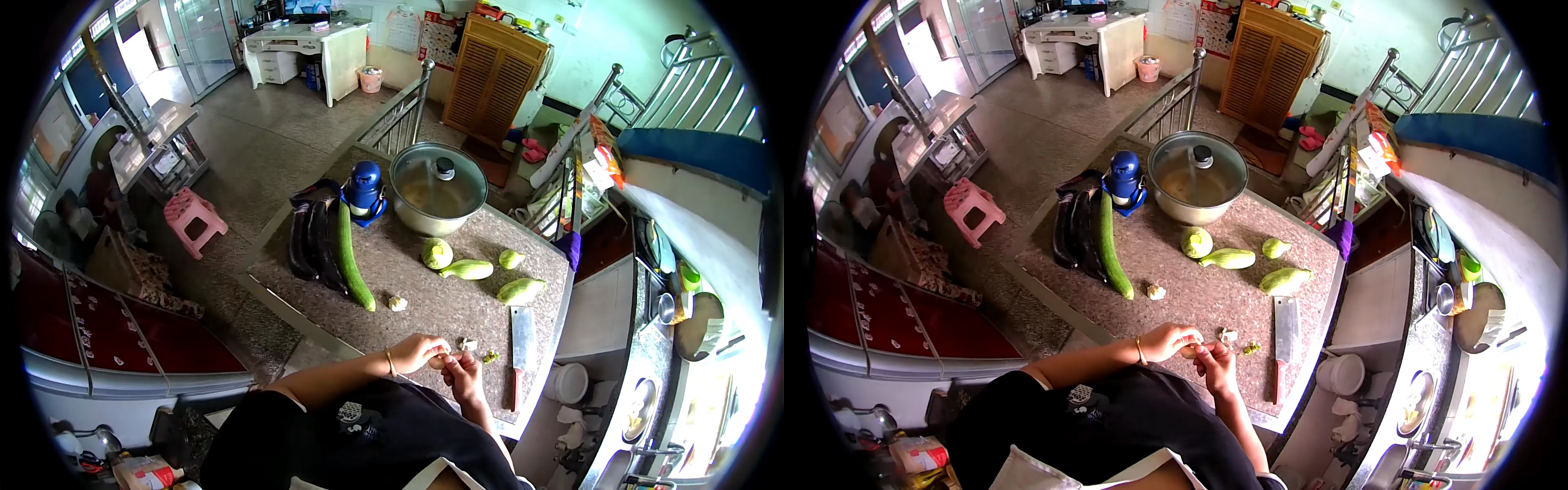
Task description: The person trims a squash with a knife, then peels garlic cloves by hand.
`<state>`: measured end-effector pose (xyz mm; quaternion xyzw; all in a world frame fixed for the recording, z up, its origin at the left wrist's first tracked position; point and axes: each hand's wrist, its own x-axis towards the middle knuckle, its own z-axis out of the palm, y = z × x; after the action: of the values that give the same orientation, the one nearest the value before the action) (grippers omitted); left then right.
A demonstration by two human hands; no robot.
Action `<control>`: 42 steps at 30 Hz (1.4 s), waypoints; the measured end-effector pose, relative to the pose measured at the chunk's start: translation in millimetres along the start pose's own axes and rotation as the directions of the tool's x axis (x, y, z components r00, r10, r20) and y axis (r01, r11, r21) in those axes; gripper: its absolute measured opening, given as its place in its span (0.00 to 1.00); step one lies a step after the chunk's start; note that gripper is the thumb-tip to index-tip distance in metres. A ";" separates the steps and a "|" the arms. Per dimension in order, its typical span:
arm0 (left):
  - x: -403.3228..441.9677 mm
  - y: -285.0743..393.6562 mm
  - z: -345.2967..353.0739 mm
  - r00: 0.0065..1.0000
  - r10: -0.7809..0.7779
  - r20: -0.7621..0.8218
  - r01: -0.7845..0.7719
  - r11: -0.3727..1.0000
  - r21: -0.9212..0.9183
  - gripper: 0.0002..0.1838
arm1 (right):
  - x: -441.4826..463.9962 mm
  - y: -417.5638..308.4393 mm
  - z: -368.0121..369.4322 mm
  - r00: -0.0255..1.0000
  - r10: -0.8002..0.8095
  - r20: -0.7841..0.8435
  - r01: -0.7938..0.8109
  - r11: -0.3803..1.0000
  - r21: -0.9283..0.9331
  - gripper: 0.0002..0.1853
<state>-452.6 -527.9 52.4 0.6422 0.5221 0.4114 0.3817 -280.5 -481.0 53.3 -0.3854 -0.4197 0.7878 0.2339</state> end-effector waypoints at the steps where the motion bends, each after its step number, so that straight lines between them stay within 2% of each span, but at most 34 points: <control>1: 0.3 0.5 0.7 0.996 -0.076 -0.035 0.074 0.996 -0.051 0.08 | 1.5 -2.5 1.2 0.999 -0.033 -0.004 0.032 0.996 -0.088 0.06; 3: 1.9 2.7 1.9 0.997 -0.045 -0.070 0.039 0.996 -0.083 0.10 | 6.6 -2.8 1.1 0.999 -0.052 -0.008 0.051 0.999 -0.010 0.06; 5: 3.8 4.5 2.4 0.980 -0.198 -0.025 0.173 0.909 -0.380 0.11 | 10.5 -4.3 2.6 0.997 -0.082 -0.006 0.082 0.987 0.137 0.07; 6: 4.3 4.8 3.8 0.980 -0.197 -0.025 0.173 0.909 -0.379 0.11 | 11.4 -5.9 4.8 1.000 -0.016 -0.027 0.021 0.976 0.216 0.06; 7: 4.7 5.1 5.9 0.978 -0.190 -0.084 0.146 0.916 -0.374 0.11 | 10.9 -11.8 7.6 1.000 -0.017 -0.026 0.022 0.976 0.216 0.06; 9: 4.5 5.1 8.3 0.963 -0.177 -0.204 0.095 0.929 -0.358 0.11 | 8.4 -25.1 14.3 0.992 0.105 0.072 -0.122 0.945 0.303 0.05; 10: 3.2 7.2 5.1 0.951 -0.235 -0.201 0.174 0.944 -0.279 0.10 | 7.0 -29.6 17.4 0.989 0.130 0.068 -0.144 0.945 0.295 0.05; 11: 1.3 6.6 3.0 0.950 -0.238 -0.203 0.177 0.944 -0.279 0.10 | 7.5 -27.4 17.1 0.989 0.134 0.070 -0.149 0.944 0.294 0.05; 13: -0.9 6.7 0.6 0.959 -0.126 -0.253 0.150 0.986 0.076 0.11 | 11.1 -19.1 12.8 0.996 0.064 0.054 -0.070 0.991 0.113 0.08; 15: -2.2 11.0 -0.1 0.957 -0.143 -0.252 0.162 0.985 0.055 0.12 | 15.7 -11.2 6.8 0.996 0.072 0.059 -0.076 0.993 0.086 0.10; 17: -3.3 12.7 -2.2 0.967 -0.208 -0.148 0.202 0.978 -0.056 0.11 | 16.9 -9.5 4.3 0.995 0.090 0.042 -0.089 0.996 -0.026 0.10; 18: -3.8 11.3 -1.5 0.967 -0.207 -0.147 0.201 0.978 -0.056 0.11 | 17.1 -9.7 3.9 0.995 0.090 0.041 -0.089 0.996 -0.026 0.10; 20: -4.7 6.7 2.2 0.984 -0.100 -0.144 0.084 0.990 -0.116 0.10 | 15.0 -12.6 5.9 0.994 0.112 0.007 -0.112 0.994 0.018 0.11; 21: -3.9 4.2 2.5 0.985 -0.101 -0.143 0.084 0.990 -0.117 0.10 | 14.3 -9.9 5.7 0.994 0.113 0.006 -0.113 0.993 0.019 0.11; 23: -0.4 5.2 -1.4 0.974 0.029 -0.226 -0.005 0.994 0.107 0.08 | 14.0 -3.8 8.2 0.993 0.119 -0.002 -0.118 0.986 0.115 0.11; 24: -0.4 8.0 -0.9 0.968 -0.024 -0.250 0.049 0.994 0.094 0.06 | 13.9 -2.2 10.5 0.995 0.104 0.000 -0.103 0.982 0.157 0.11; 28: -1.6 16.2 2.7 0.950 -0.053 -0.308 0.068 0.997 0.040 0.05 | 20.7 5.1 7.1 0.998 0.025 0.053 -0.037 0.969 0.243 0.10; 31: -3.3 17.1 5.9 0.940 -0.035 -0.340 0.046 0.999 0.023 0.05 | 19.3 2.0 12.3 1.000 0.003 -0.010 -0.001 0.988 0.153 0.09; 33: -2.9 16.7 9.2 0.940 -0.098 -0.328 0.081 0.995 -0.065 0.06 | 19.5 -0.7 16.4 0.995 -0.049 -0.089 0.051 0.999 0.014 0.09; 40: -3.8 22.6 11.7 0.930 -0.043 -0.364 0.077 0.994 0.080 0.06 | 19.8 -10.5 22.4 0.994 -0.083 -0.074 0.085 0.996 0.035 0.09; 42: -2.3 22.6 11.2 0.917 -0.167 -0.363 0.199 0.979 0.053 0.07 | 20.5 -4.4 18.1 0.994 -0.104 -0.018 0.104 0.995 0.013 0.08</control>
<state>-434.4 -534.6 68.7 0.5216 0.6581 0.4598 0.2888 -307.1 -473.2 54.9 -0.3681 -0.4316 0.7742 0.2808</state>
